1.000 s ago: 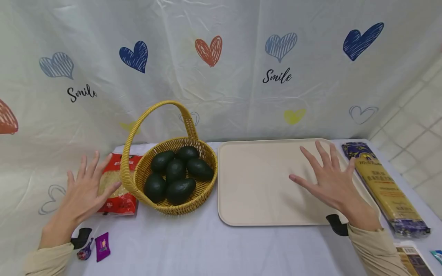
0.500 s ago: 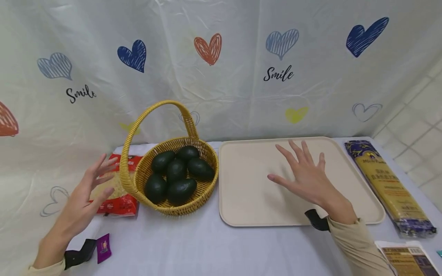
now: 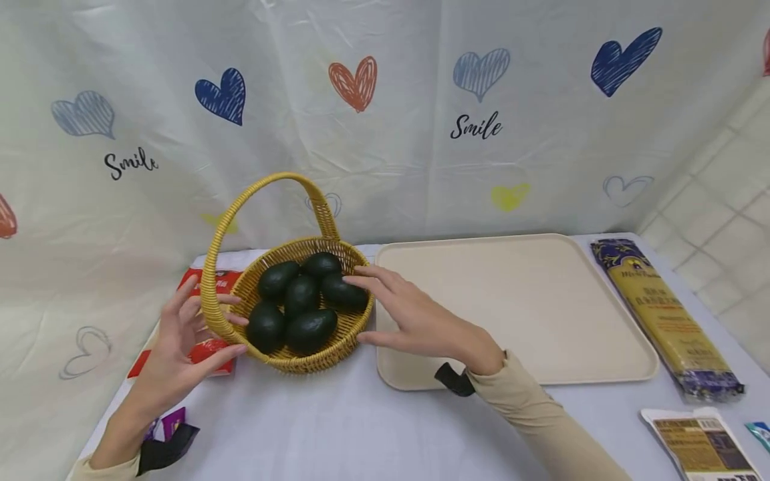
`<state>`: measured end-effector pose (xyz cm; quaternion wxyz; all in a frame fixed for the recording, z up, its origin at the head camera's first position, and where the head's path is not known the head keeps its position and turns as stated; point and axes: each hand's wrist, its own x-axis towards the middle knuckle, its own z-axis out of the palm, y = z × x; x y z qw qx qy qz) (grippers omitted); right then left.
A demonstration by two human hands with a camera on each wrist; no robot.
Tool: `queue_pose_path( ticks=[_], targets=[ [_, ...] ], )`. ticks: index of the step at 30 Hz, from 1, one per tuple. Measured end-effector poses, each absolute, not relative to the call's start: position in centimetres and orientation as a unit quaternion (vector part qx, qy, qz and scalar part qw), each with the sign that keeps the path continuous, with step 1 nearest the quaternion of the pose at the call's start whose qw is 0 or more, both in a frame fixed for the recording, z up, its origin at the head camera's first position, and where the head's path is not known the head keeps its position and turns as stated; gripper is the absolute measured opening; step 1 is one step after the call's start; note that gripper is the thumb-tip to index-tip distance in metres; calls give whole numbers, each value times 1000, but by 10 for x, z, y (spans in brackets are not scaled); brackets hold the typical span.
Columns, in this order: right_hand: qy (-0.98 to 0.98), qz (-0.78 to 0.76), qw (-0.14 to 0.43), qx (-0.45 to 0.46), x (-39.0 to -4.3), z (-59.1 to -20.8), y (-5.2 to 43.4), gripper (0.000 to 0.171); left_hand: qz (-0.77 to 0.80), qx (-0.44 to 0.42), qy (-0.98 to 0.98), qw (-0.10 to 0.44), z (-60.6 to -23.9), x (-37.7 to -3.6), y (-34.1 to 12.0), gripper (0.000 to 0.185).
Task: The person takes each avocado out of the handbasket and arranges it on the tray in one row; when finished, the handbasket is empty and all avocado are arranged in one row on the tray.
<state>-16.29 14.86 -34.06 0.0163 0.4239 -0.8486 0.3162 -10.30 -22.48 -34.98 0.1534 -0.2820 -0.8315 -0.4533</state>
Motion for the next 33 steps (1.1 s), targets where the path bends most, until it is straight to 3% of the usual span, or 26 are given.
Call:
queue_pose_path(
  ticks=[12, 26, 33],
  targets=[
    [-798, 323, -68, 505, -194, -335, 98, 57, -444, -308, -818, 199, -356, -106, -221, 119],
    [-789, 269, -148, 532, -217, -351, 62, 42, -449, -279, -828, 189, -356, -101, -221, 120],
    [-801, 240, -158, 525, -218, -363, 51, 40, -434, -260, -840, 197, -355, -100, -215, 116]
  ],
)
